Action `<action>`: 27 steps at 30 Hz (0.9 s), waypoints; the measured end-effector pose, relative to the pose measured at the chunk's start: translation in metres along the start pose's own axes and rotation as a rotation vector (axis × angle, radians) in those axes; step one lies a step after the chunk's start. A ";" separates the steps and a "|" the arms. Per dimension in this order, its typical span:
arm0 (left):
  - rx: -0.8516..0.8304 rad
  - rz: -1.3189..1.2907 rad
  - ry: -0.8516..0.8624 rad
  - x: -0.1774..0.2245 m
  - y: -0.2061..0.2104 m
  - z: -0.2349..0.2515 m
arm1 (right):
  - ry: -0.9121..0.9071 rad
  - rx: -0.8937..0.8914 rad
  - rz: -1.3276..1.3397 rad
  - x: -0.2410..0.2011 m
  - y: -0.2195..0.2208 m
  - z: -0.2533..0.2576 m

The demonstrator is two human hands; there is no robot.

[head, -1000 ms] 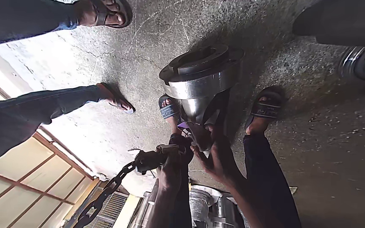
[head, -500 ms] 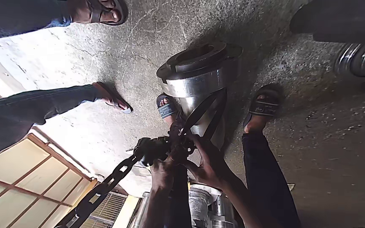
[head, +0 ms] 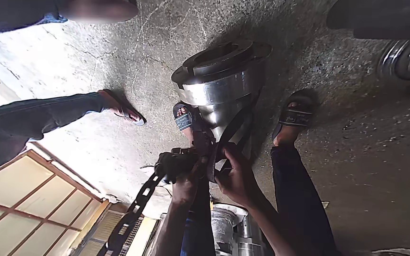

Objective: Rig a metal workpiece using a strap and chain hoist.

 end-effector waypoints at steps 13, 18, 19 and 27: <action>-0.134 0.258 0.084 0.007 -0.002 -0.009 | -0.164 0.028 -0.571 -0.011 -0.011 0.012; 0.015 0.046 0.160 0.008 0.001 0.020 | -0.292 0.372 -0.260 -0.018 -0.036 0.013; 0.039 0.019 0.189 0.006 -0.003 0.026 | -0.324 0.395 -0.178 -0.024 -0.045 0.012; 0.051 0.364 0.220 -0.028 -0.026 0.048 | -0.526 0.075 0.006 -0.083 -0.033 -0.030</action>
Point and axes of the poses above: each hand's wrist, its own z-axis towards the middle knuckle, its own y-axis out of the palm, x = y × z, the point moved 1 cm from there along z, towards the middle knuckle, and after that the axes turned 1 degree about -z, right-handed, at the moved point
